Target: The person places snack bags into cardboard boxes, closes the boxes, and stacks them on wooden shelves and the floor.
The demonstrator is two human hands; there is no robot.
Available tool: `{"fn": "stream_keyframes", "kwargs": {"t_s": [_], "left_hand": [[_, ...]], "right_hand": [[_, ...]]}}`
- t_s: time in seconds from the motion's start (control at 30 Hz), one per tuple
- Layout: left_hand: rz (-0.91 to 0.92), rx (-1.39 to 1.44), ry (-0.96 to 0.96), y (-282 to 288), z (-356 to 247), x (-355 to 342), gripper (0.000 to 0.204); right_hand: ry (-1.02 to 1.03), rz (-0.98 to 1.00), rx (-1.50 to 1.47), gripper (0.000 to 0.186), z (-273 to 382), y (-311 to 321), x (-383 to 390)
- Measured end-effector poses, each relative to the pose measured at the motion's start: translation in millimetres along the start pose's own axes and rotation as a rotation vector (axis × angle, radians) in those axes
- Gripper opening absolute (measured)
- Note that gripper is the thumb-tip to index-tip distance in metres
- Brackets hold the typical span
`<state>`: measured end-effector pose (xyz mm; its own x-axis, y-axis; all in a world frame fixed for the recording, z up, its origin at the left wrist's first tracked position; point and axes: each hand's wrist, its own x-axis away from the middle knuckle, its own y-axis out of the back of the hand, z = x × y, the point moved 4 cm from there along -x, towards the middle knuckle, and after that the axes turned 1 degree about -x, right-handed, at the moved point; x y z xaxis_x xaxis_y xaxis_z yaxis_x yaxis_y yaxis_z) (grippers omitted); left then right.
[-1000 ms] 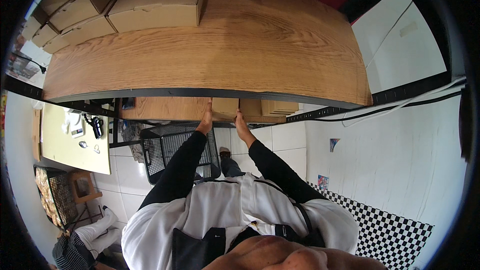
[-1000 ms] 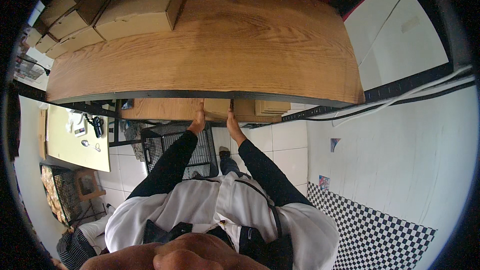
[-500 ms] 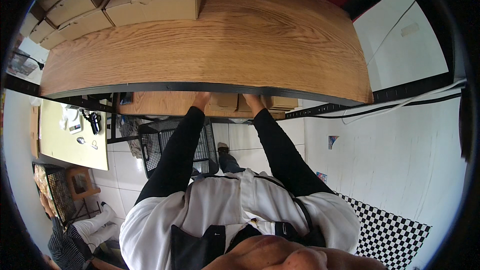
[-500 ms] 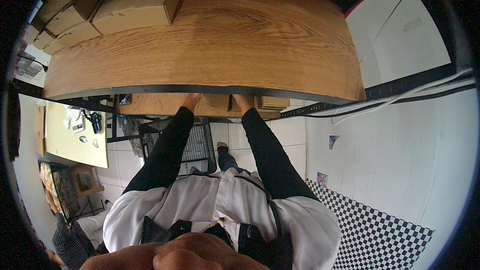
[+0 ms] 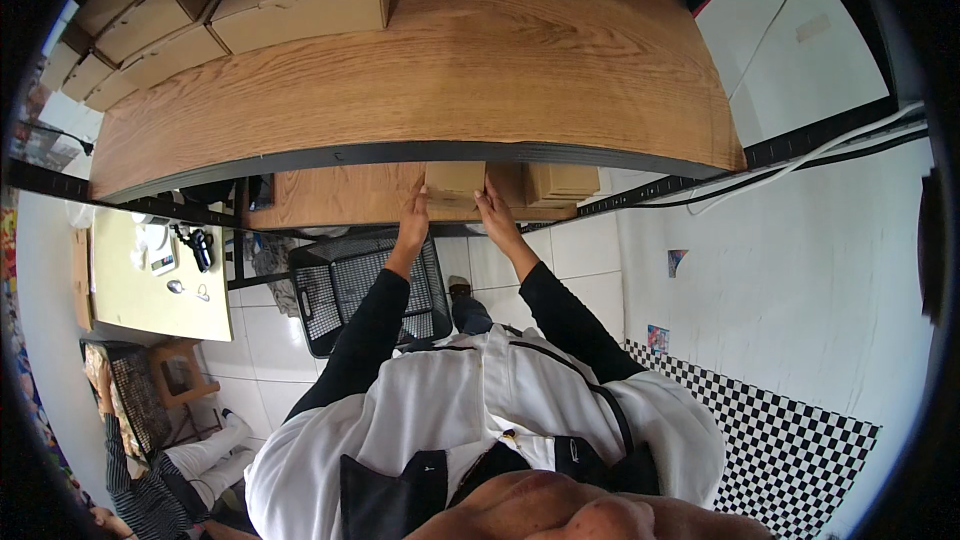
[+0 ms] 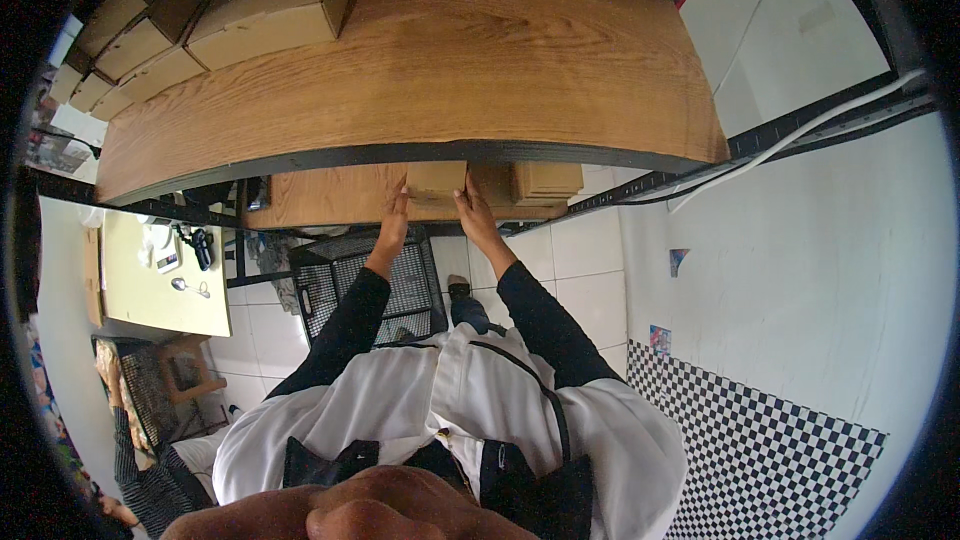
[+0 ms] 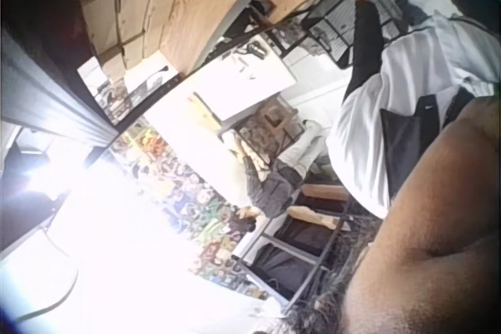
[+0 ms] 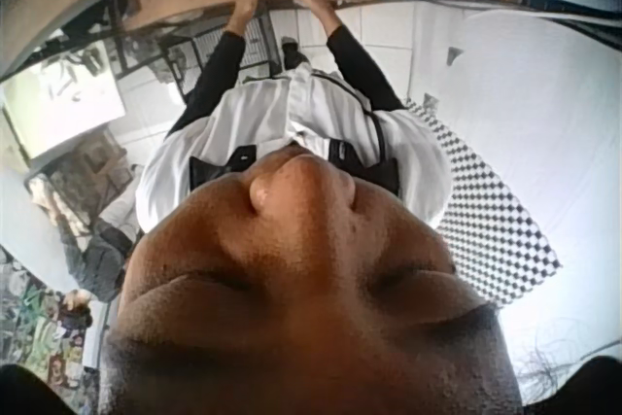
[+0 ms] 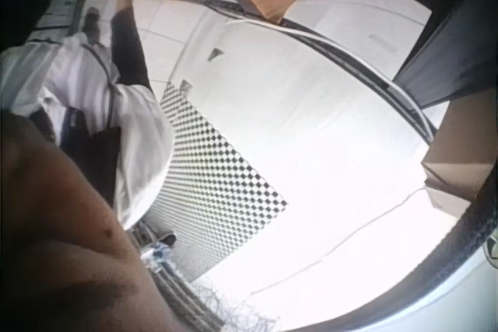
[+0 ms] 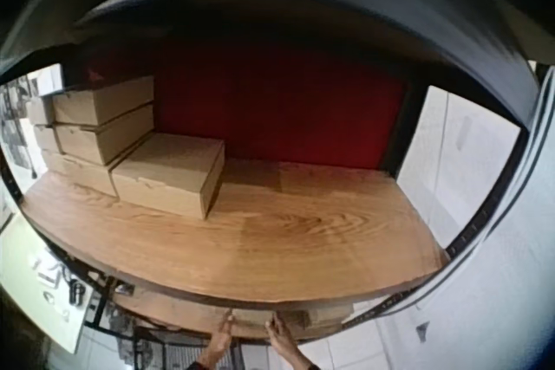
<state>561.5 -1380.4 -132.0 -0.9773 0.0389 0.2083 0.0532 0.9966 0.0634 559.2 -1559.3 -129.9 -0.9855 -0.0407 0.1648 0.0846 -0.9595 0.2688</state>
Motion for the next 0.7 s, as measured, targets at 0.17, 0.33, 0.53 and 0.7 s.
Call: {"fn": "stream_keyframes", "kwargs": {"t_s": [0.17, 0.33, 0.53, 0.7], "left_hand": [[-0.012, 0.027, 0.025, -1, 2, -33, 0.059], [0.129, -0.255, -0.221, 14, 28, -113, 0.056], [0.208, -0.178, -0.495, 16, 66, -136, 0.046], [0.037, -0.8, -0.681, 13, 81, -132, 0.04]], "right_hand": [[-0.026, -0.013, 0.003, 0.061, 15, 6, -24], [0.018, -0.143, 0.235, 0.051, 26, 11, -66], [0.23, -0.301, 0.452, 0.042, 14, 22, -82], [0.215, -0.371, 0.408, 0.05, -9, 33, -86]]}}
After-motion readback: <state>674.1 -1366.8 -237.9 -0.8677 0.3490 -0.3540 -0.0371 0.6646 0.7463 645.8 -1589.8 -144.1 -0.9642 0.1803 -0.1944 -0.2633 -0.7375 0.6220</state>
